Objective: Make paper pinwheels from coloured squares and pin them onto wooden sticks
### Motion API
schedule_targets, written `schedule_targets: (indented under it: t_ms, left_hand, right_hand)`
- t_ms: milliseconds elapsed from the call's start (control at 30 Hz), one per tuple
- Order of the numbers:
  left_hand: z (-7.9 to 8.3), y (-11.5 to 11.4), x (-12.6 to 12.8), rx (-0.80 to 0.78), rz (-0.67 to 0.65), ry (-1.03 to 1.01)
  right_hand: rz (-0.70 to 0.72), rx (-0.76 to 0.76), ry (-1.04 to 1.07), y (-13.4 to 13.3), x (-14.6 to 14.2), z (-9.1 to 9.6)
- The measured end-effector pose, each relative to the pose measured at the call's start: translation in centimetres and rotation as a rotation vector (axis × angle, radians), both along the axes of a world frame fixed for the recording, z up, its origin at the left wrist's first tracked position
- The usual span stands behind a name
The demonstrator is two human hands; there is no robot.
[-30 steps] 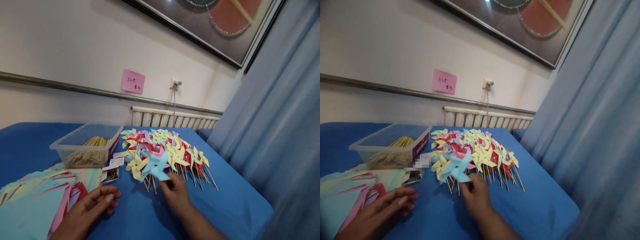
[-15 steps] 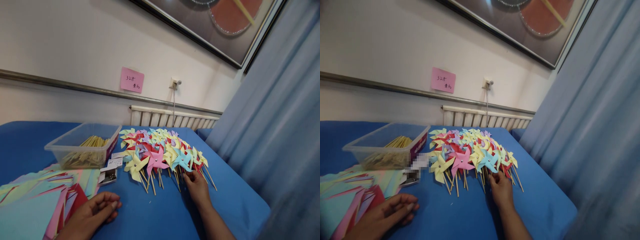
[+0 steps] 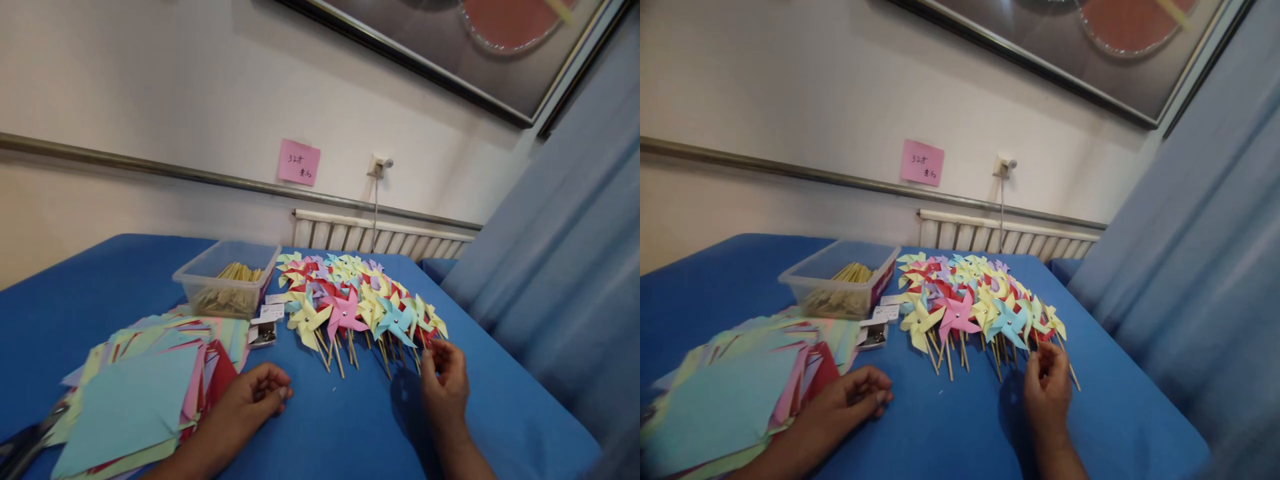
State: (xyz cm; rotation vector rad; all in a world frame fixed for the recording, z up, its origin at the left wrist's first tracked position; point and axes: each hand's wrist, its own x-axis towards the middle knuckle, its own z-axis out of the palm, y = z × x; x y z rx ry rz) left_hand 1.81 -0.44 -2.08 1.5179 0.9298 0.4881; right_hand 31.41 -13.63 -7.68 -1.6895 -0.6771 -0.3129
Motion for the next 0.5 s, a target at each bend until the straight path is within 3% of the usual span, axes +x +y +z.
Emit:
schedule_targets:
  t_ms: [67,200,367,433,500]
  left_hand:
    - [0.0,-0.3,0.0,0.028,-0.036,0.025]
    - [-0.3,-0.7,-0.3,0.123,-0.108,0.058]
    - [-0.2,-1.1,-0.7,0.194,-0.15,0.017]
    - [0.3,-1.1,-0.9,0.207,-0.175,-0.03]
    - [0.7,-1.0,-1.1,0.221,-0.171,-0.054]
  right_hand:
    - [0.087,-0.024,-0.083,0.1,-1.5,0.4]
    - [0.458,-0.075,-0.203,0.9,-6.4,1.9]
    - [0.866,-0.049,-0.117,4.2,-14.7,3.6]
    - [0.932,-0.061,-0.02,6.2,-17.8,3.9]
    - [0.905,-0.074,0.081,8.0,-20.0,3.9]
